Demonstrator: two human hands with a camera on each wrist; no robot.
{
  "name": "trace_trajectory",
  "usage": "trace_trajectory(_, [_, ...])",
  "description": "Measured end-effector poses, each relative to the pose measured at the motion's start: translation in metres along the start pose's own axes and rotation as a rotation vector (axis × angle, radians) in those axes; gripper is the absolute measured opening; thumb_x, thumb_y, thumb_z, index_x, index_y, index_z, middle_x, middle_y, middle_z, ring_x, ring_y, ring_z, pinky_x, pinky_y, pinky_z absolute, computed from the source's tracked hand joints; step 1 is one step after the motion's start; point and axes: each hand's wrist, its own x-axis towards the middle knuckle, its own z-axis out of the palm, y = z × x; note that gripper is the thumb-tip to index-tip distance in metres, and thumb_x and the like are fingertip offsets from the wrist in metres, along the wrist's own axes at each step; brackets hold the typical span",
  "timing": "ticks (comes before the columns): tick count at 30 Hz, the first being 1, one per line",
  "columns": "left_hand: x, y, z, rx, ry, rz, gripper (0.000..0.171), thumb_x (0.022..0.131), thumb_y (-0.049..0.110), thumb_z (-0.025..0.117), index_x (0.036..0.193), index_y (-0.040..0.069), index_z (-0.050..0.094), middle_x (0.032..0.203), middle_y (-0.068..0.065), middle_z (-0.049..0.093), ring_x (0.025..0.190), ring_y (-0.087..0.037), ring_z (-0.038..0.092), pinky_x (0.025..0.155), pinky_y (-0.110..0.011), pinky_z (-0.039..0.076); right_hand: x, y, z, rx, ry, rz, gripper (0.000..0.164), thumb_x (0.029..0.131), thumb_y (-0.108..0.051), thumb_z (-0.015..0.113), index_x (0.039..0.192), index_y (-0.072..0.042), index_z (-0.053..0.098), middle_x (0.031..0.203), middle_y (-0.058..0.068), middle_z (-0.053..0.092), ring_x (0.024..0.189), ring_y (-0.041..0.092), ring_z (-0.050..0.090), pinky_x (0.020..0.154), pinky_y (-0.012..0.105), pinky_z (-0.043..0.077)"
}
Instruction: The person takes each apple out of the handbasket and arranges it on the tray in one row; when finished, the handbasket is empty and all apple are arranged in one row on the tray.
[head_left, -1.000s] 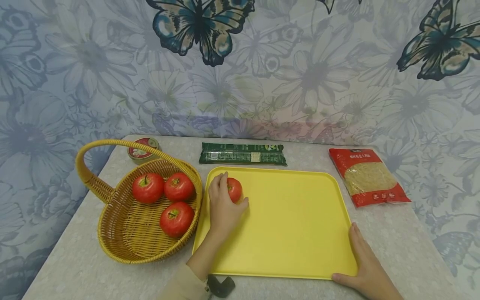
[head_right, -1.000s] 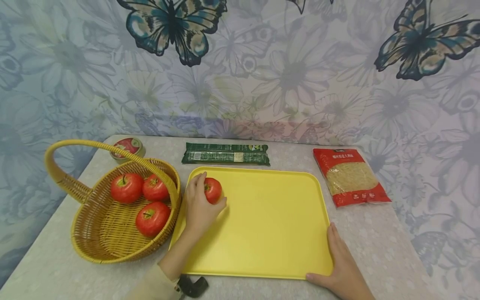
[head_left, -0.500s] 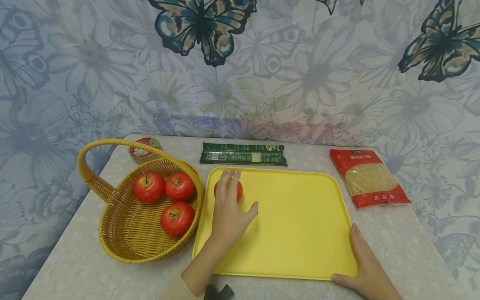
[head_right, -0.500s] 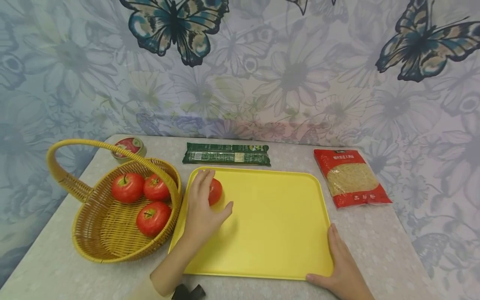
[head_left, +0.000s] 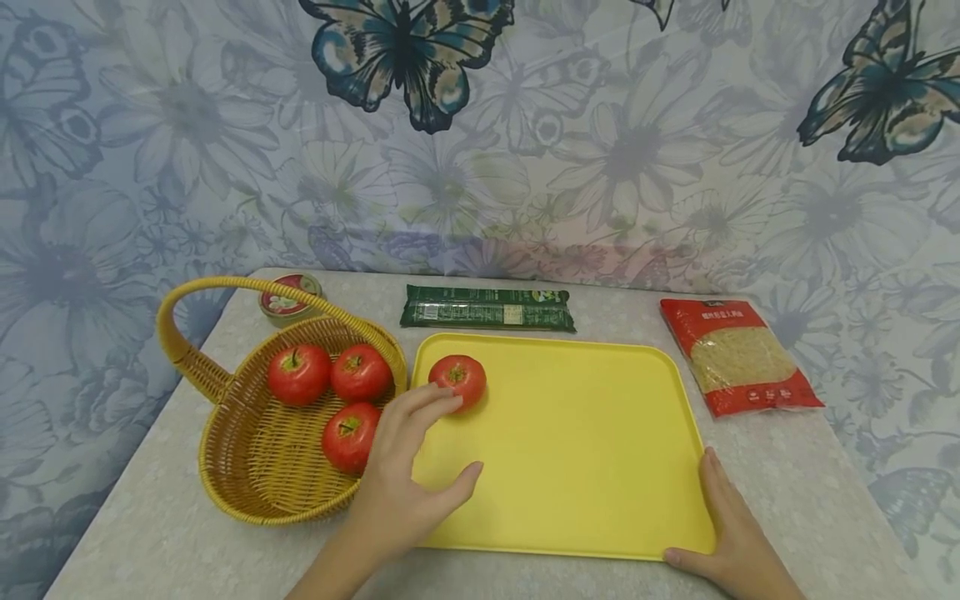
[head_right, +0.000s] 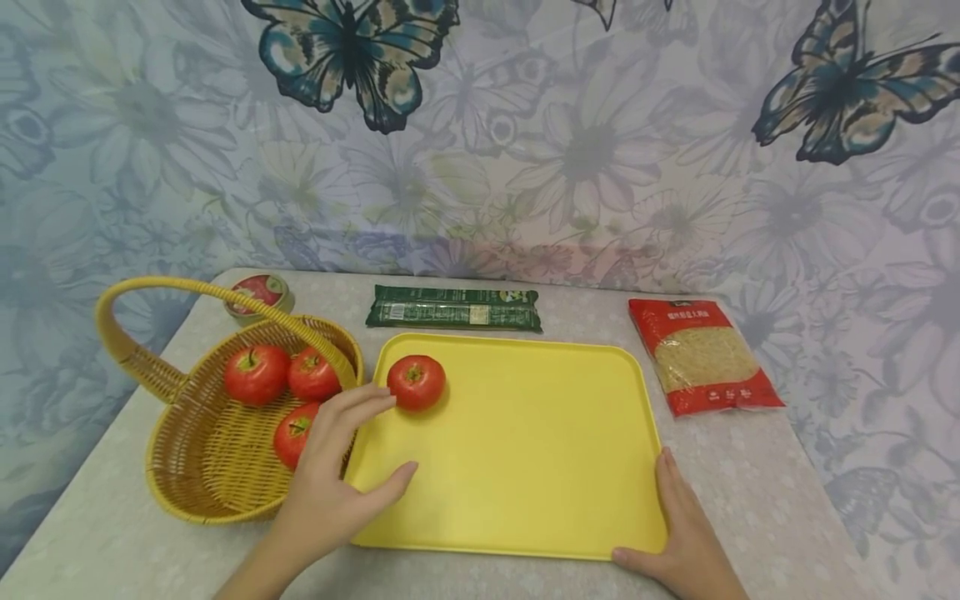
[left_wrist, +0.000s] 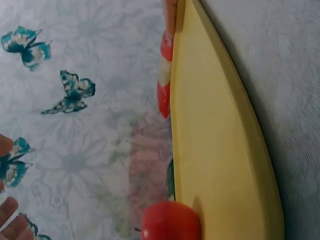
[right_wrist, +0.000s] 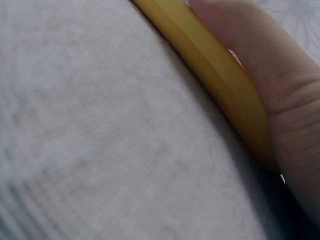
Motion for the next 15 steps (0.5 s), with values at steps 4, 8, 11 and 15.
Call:
trace_trajectory(4, [-0.011,-0.012,-0.028,0.029,-0.016,-0.064,0.063,0.071,0.014,0.085,0.129,0.016,0.061,0.132,-0.006,0.056,0.127,-0.021,0.046,0.109,-0.02,0.032,0.001,0.0,0.0,0.003,-0.011,0.016,0.129,0.077,-0.049,0.081,0.158,-0.018,-0.014,0.166,0.008,-0.016,0.151,0.048,-0.002,0.116,0.07,-0.001])
trace_trajectory(8, [-0.019,-0.029,-0.055,0.109,-0.002,-0.178,0.066,0.068,0.009,0.088,0.128,0.017,0.062,0.13,-0.005,0.058,0.125,-0.015,0.046,0.107,-0.013,0.03,0.001,0.001,0.001,0.005,-0.008,0.009,0.129,0.077,-0.048,0.082,0.158,-0.019,-0.014,0.167,0.008,-0.016,0.151,0.047,-0.002,0.117,0.068,-0.002])
trace_trajectory(11, [-0.02,-0.039,-0.074,0.17,-0.026,-0.283,0.067,0.07,0.01,0.088,0.13,0.02,0.06,0.131,-0.003,0.056,0.125,-0.016,0.044,0.105,-0.025,0.033,0.001,0.002,0.001,0.002,-0.007,0.012,0.129,0.077,-0.049,0.081,0.158,-0.019,-0.014,0.167,0.008,-0.016,0.151,0.047,-0.002,0.117,0.068,-0.001])
trace_trajectory(15, [-0.018,-0.053,-0.094,0.182,-0.161,-0.422,0.067,0.077,0.02,0.086,0.136,0.021,0.054,0.137,-0.007,0.05,0.128,-0.028,0.041,0.1,-0.054,0.037,0.002,0.001,0.0,0.002,-0.011,0.028,0.129,0.076,-0.05,0.081,0.158,-0.019,-0.014,0.167,0.008,-0.016,0.151,0.048,-0.001,0.114,0.073,0.003])
